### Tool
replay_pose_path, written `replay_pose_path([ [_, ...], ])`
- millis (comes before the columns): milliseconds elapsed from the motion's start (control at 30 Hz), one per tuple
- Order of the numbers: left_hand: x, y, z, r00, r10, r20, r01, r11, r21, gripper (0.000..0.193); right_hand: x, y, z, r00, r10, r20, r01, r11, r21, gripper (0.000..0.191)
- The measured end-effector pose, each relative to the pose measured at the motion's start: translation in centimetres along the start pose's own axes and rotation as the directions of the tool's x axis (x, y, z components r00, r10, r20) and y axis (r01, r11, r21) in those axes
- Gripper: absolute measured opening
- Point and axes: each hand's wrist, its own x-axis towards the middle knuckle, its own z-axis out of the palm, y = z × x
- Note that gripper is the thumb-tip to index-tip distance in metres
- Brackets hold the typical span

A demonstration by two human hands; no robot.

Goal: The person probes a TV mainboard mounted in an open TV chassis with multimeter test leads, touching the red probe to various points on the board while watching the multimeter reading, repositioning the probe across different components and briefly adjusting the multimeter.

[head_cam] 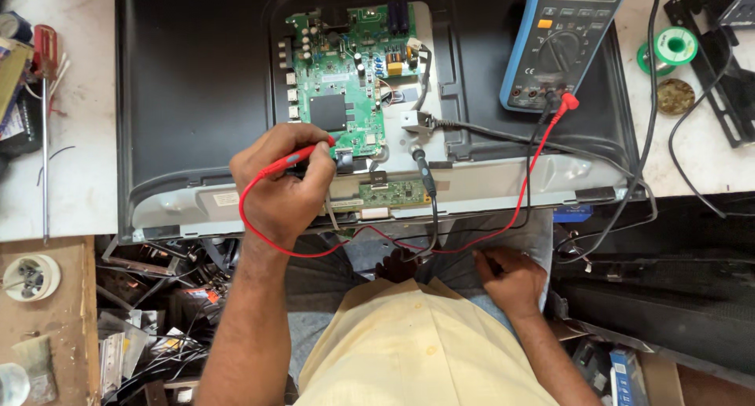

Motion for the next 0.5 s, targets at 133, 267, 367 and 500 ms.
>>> replay_pose_path([
  [133, 0.08, -0.10, 0.06, 1.000, 0.011, -0.001, -0.011, 1.000, -0.008, 0.006, 0.05, -0.03, -0.06, 1.000, 0.002, -0.012, -0.002, 1.000, 0.011, 0.016],
  [267, 0.14, -0.07, -0.10, 1.000, 0.006, 0.012, -0.007, 1.000, 0.004, 0.005, 0.16, -0.36, -0.21, 0.999, -0.028, -0.032, 0.030, 0.999, 0.032, 0.016],
  [367, 0.16, -0.08, -0.03, 0.999, -0.034, 0.019, 0.034, 0.999, -0.026, 0.006, 0.12, -0.61, -0.34, 0.998, -0.015, -0.059, 0.017, 0.999, 0.042, 0.015],
  [500, 0.16, -0.08, 0.05, 1.000, -0.008, 0.008, 0.008, 1.000, -0.018, 0.006, 0.15, -0.73, -0.36, 0.999, 0.005, -0.036, -0.003, 0.999, 0.035, 0.015],
])
